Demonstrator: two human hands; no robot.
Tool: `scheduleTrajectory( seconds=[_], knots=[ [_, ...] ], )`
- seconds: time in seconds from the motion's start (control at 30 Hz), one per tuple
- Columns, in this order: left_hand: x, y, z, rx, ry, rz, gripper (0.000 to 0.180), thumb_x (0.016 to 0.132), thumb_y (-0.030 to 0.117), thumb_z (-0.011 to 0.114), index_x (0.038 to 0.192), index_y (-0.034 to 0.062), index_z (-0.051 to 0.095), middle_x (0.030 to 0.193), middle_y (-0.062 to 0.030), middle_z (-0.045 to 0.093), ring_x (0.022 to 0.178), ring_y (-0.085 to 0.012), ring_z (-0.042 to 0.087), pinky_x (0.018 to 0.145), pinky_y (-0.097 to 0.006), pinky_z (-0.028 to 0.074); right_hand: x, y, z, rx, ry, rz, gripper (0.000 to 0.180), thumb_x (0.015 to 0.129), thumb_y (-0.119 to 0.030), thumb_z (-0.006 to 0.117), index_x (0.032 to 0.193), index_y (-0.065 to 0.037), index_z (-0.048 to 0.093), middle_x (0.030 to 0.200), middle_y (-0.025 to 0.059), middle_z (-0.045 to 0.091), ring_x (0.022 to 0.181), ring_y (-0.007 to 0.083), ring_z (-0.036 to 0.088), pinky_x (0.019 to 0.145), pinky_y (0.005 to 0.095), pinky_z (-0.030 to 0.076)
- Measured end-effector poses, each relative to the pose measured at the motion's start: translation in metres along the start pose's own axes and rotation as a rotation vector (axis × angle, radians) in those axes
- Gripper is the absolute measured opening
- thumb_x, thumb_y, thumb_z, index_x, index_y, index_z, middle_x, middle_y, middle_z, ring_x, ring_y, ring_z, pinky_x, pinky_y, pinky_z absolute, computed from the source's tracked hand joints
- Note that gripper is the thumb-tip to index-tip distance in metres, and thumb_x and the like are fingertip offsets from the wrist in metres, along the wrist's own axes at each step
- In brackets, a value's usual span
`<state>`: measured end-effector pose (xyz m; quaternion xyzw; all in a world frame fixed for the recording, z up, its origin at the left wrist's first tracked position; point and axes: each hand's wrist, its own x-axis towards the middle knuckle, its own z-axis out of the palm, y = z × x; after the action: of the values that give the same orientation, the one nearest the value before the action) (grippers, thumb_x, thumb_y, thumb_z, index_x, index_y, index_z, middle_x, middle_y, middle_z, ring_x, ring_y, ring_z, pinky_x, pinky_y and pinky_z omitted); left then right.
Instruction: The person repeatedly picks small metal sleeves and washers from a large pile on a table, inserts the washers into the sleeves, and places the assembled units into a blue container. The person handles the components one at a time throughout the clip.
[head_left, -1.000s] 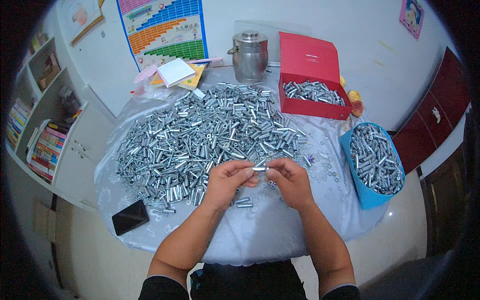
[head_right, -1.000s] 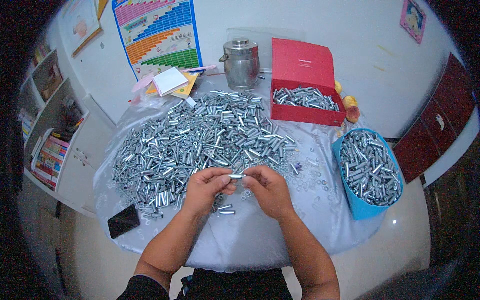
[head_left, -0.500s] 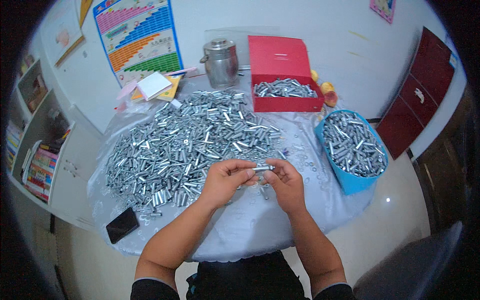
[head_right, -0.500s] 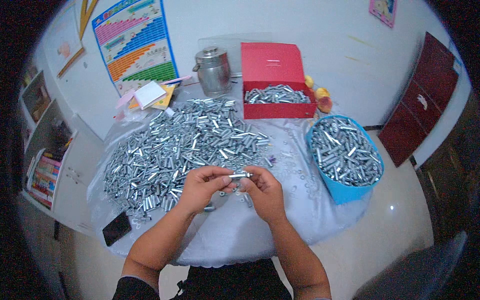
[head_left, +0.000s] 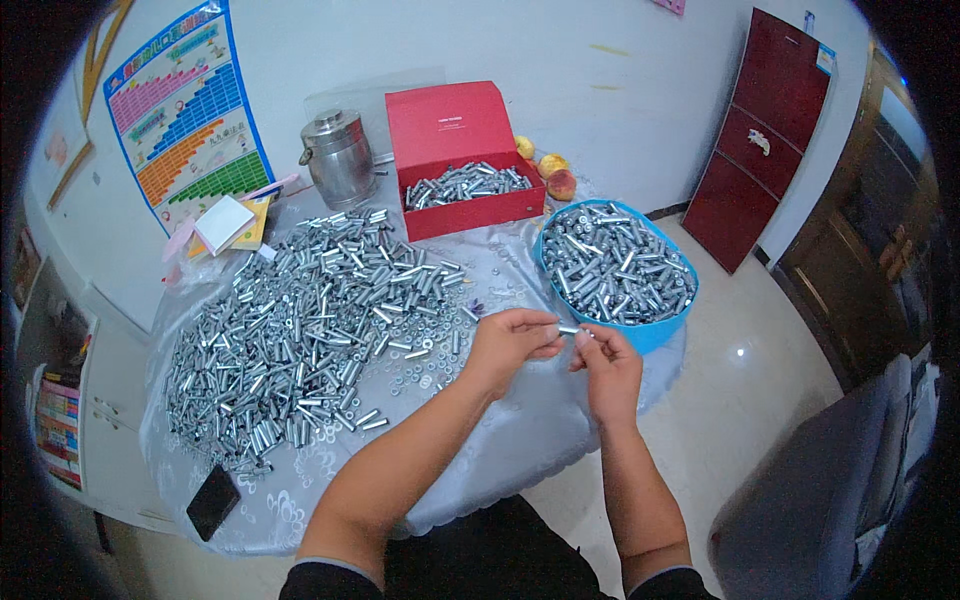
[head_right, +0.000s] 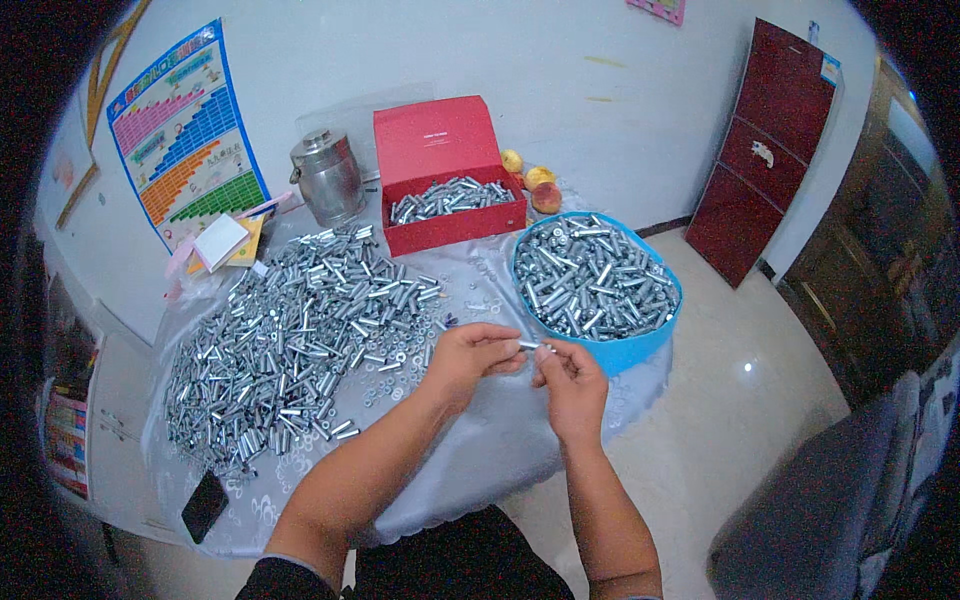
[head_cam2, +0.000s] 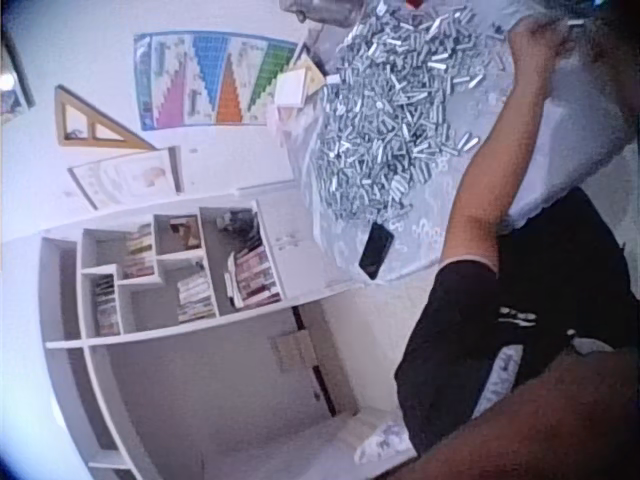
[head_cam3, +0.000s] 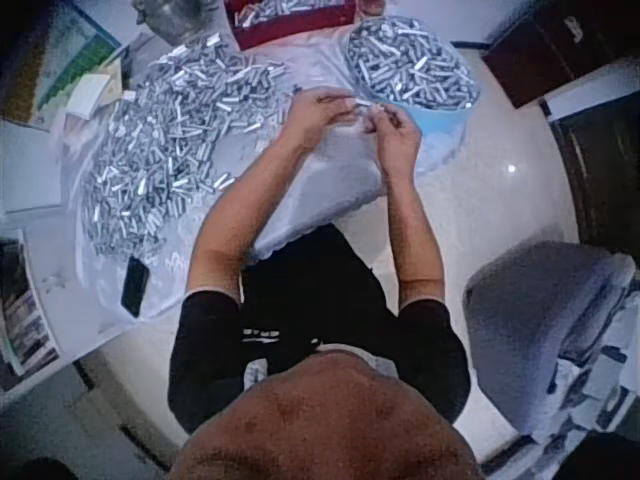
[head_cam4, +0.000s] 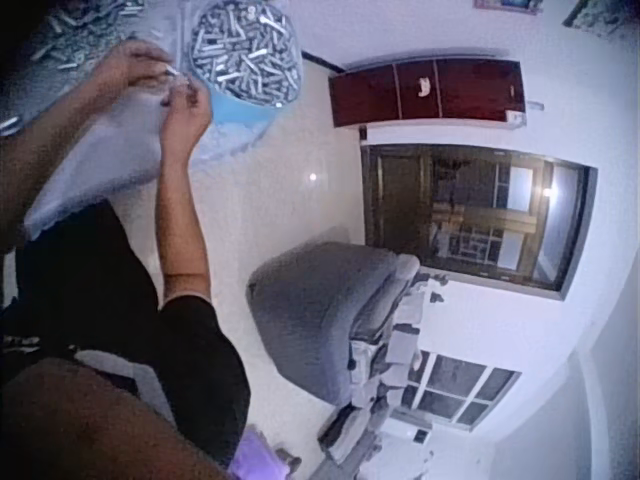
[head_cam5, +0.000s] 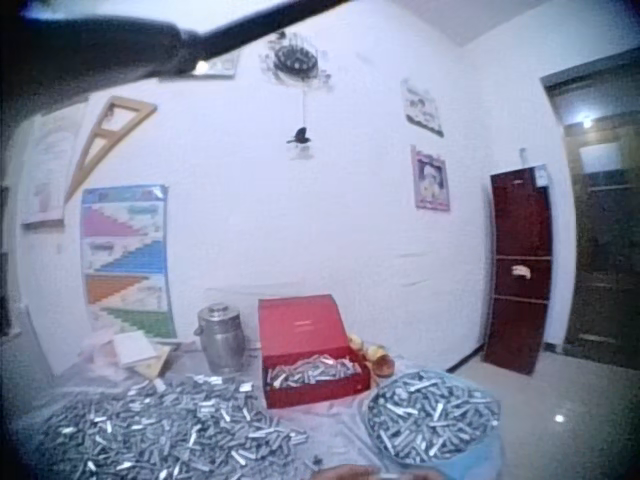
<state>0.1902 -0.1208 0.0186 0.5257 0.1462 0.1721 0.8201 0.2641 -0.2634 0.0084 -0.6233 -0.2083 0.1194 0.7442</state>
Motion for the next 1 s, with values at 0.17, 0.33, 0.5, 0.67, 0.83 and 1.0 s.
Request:
scheduleTrajectory(
  seconds=[0.17,0.33,0.5,0.67,0.83,1.0],
  knots=[
    [0.038,-0.011,0.03,-0.283,0.046,-0.009,0.026,0.09,0.004,0.06,0.111,-0.0102,0.057,0.104,-0.017,0.065,0.094,-0.0235,0.066,0.085,-0.031,0.056,0.026,-0.011,-0.007,-0.021,0.213,-0.07,0.03,0.09,-0.007,0.06,0.117,0.007,0.057,0.084,0.0099,0.066,0.064,0.0112,0.06,0.057,0.0235,0.05],
    [0.042,-0.006,0.01,-0.37,0.102,0.044,0.027,0.091,0.006,0.058,0.113,-0.0104,0.056,0.106,-0.0185,0.065,0.096,-0.0234,0.066,0.085,-0.031,0.055,0.034,-0.02,-0.001,0.204,0.251,-0.02,0.04,0.095,-0.008,0.051,0.129,0.012,0.044,0.103,0.0184,0.065,0.078,0.0172,0.066,0.066,0.0249,0.055],
    [-0.002,0.036,-0.061,-0.192,0.275,0.096,0.023,0.09,0.008,0.06,0.107,-0.0069,0.06,0.095,-0.0144,0.067,0.081,-0.0197,0.068,0.074,-0.029,0.058,0.025,-0.009,0.014,0.127,0.257,-0.072,0.035,0.095,-0.009,0.052,0.124,0.01,0.048,0.103,0.017,0.065,0.08,0.0177,0.065,0.068,0.0269,0.055],
    [-0.074,0.083,-0.134,0.114,0.582,0.213,0.018,0.089,0.01,0.062,0.103,-0.0025,0.064,0.088,-0.0086,0.067,0.071,-0.0143,0.065,0.062,-0.024,0.054,0.017,0.0,0.073,0.029,-0.083,-0.003,0.024,0.091,-0.009,0.058,0.109,0.008,0.059,0.09,0.0125,0.066,0.074,0.0152,0.064,0.064,0.0257,0.053],
    [-0.127,0.08,-0.183,0.564,0.586,0.088,0.016,0.086,0.01,0.065,0.095,-0.0029,0.068,0.073,-0.0042,0.064,0.06,-0.0089,0.059,0.055,-0.021,0.046,0.015,-0.004,0.15,-0.233,-0.63,0.099,0.025,0.086,-0.014,0.064,0.103,0.004,0.064,0.085,0.013,0.068,0.074,0.0183,0.066,0.065,0.0296,0.052],
    [-0.144,0.074,-0.198,0.994,0.446,0.099,0.013,0.083,0.01,0.067,0.092,0.0005,0.071,0.076,-0.0041,0.067,0.068,-0.0099,0.06,0.062,-0.026,0.049,0.011,0.007,0.202,-0.514,-0.859,-0.101,0.02,0.081,-0.016,0.066,0.091,0.001,0.069,0.086,0.0161,0.069,0.076,0.0268,0.068,0.071,0.0351,0.052]
  ],
)
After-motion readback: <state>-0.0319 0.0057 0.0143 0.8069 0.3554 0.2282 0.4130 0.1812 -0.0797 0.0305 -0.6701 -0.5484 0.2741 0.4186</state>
